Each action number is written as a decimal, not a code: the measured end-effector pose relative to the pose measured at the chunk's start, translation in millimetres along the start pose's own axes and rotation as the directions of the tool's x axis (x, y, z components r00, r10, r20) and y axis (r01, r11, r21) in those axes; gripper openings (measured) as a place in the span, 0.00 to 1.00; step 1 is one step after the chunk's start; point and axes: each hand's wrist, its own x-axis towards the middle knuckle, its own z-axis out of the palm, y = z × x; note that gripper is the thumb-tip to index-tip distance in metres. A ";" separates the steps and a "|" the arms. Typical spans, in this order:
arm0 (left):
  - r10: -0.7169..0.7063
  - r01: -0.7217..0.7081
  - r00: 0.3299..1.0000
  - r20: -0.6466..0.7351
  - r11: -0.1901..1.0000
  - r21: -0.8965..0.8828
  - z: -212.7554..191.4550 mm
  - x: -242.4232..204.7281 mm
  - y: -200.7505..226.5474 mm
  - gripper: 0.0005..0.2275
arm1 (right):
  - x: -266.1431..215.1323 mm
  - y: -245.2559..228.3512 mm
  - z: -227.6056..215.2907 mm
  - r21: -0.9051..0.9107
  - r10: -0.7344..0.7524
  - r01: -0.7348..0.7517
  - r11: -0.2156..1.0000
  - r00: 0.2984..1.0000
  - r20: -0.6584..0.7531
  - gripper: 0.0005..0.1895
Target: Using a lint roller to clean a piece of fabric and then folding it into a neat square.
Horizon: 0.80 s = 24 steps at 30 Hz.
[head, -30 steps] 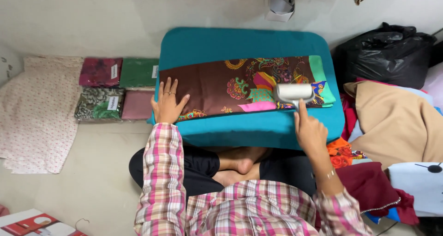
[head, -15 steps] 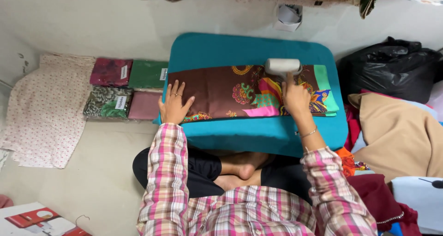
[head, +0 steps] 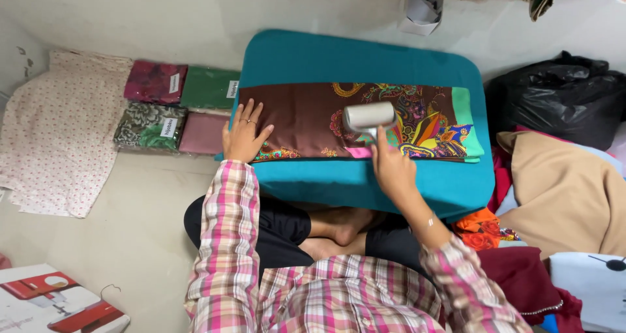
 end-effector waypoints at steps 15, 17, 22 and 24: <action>-0.108 0.095 0.991 -0.077 0.982 -0.163 6.6 -1.7 -12.3 0.20 | -43.5 -72.4 -9.4 -0.016 -0.116 0.116 0.993 0.993 0.034 0.28; -0.153 0.133 0.984 -0.088 0.971 -0.199 9.1 -1.6 -13.4 0.19 | -53.5 -81.8 -14.2 -0.004 -0.144 0.144 0.990 0.989 0.046 0.28; -0.245 0.186 0.954 -0.174 0.937 -0.295 16.3 -2.9 -18.9 0.18 | 11.3 -97.9 13.7 0.021 -0.260 0.265 0.964 0.957 -0.131 0.27; -0.248 0.182 0.948 -0.201 0.938 -0.297 25.1 -0.2 -24.3 0.18 | 54.0 -105.0 33.6 0.014 -0.259 0.262 0.965 0.959 -0.113 0.27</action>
